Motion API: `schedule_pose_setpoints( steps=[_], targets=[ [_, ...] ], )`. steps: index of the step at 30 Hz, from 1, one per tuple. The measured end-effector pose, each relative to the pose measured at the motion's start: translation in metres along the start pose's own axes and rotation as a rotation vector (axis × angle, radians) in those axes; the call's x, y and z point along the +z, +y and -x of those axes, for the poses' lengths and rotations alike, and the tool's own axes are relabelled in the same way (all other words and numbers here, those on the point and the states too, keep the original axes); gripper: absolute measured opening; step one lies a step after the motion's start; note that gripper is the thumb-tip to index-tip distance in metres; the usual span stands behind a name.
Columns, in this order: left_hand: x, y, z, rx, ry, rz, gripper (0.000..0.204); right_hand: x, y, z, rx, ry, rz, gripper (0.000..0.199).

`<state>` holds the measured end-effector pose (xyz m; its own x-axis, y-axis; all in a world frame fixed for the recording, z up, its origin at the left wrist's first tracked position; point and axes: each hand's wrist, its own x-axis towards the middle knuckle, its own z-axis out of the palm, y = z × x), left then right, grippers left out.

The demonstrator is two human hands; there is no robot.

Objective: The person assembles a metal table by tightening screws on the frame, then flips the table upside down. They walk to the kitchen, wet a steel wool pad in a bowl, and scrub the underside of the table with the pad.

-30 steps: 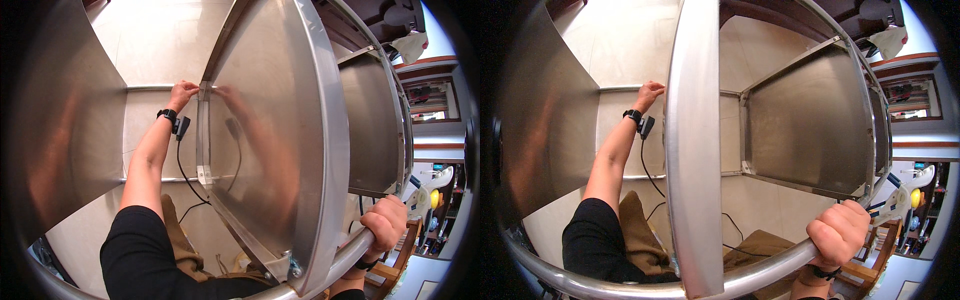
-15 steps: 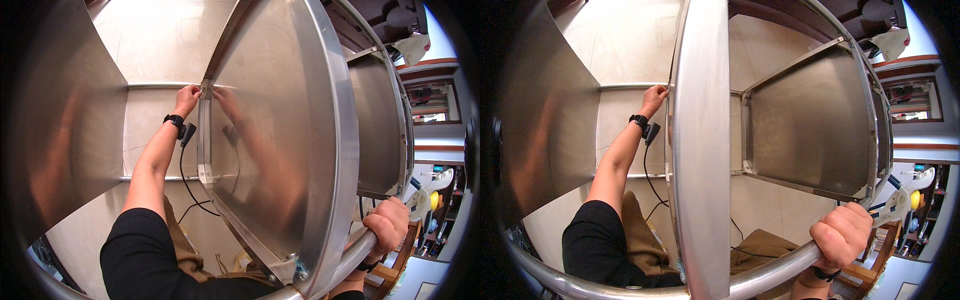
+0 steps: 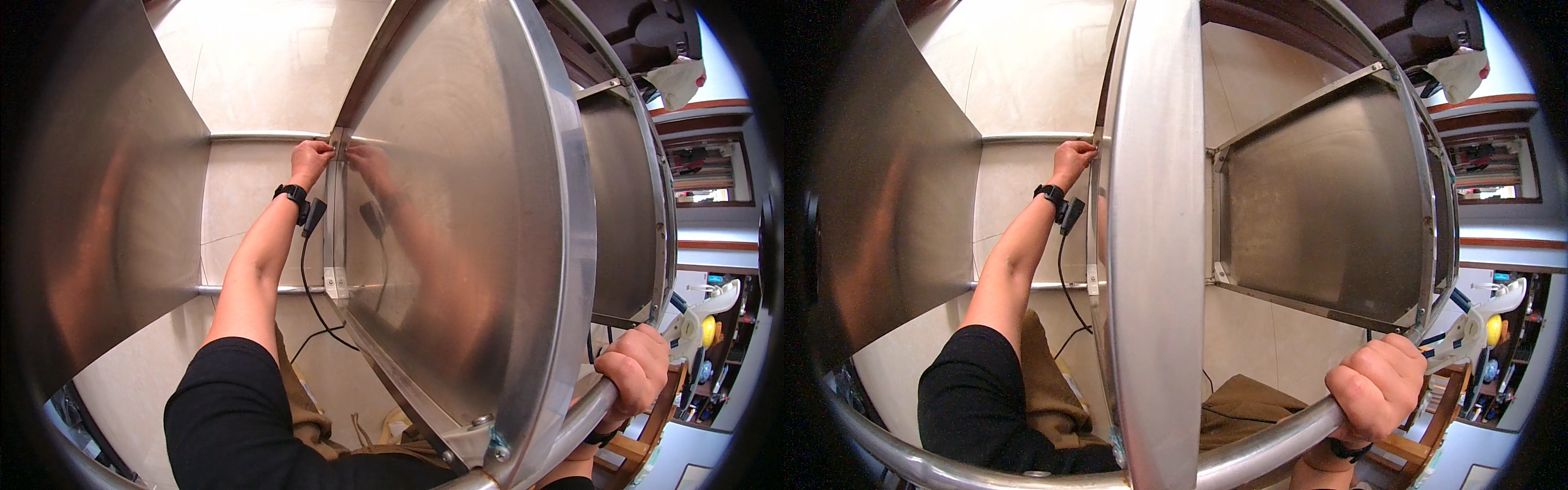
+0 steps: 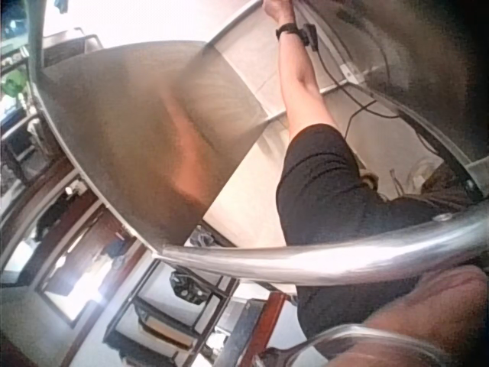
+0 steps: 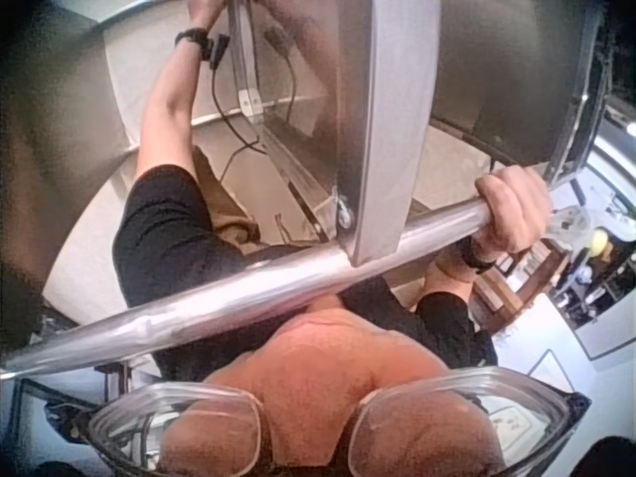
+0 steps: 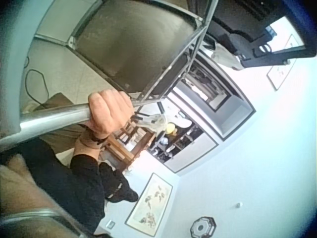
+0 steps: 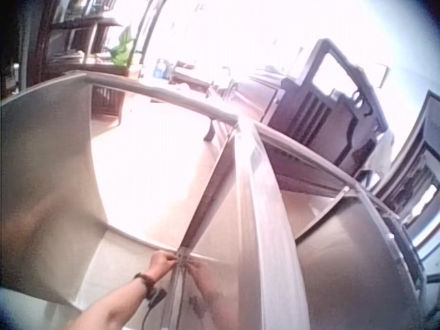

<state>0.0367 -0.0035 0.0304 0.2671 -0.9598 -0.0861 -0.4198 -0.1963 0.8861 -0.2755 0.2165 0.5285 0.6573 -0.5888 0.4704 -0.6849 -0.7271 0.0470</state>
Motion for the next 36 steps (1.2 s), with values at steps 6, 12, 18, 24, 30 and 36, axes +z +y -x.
schedule_pose_setpoints(
  steps=[6, 12, 18, 24, 30, 36],
  targets=[
    [0.005, -0.003, -0.003, -0.028, -0.013, 0.003, 0.019, 0.002, -0.001, 0.001, 0.018, 0.017, 0.018, 0.039],
    [0.004, 0.006, 0.001, 0.009, 0.023, -0.073, 0.018, 0.002, -0.003, 0.0, 0.022, 0.016, 0.027, 0.039],
    [0.008, 0.004, 0.001, -0.016, 0.046, -0.017, 0.016, 0.003, -0.005, -0.001, 0.037, 0.022, 0.032, 0.036],
    [0.013, -0.004, -0.003, -0.087, 0.036, 0.038, 0.019, 0.003, -0.002, 0.001, 0.023, 0.023, 0.01, 0.036],
    [0.013, -0.006, -0.002, -0.01, 0.064, 0.03, 0.016, 0.004, -0.001, 0.001, 0.026, 0.029, 0.021, 0.037],
    [0.02, 0.005, 0.005, -0.049, 0.097, 0.046, 0.017, 0.001, -0.002, 0.002, 0.031, 0.011, 0.036, 0.038]
  ],
)
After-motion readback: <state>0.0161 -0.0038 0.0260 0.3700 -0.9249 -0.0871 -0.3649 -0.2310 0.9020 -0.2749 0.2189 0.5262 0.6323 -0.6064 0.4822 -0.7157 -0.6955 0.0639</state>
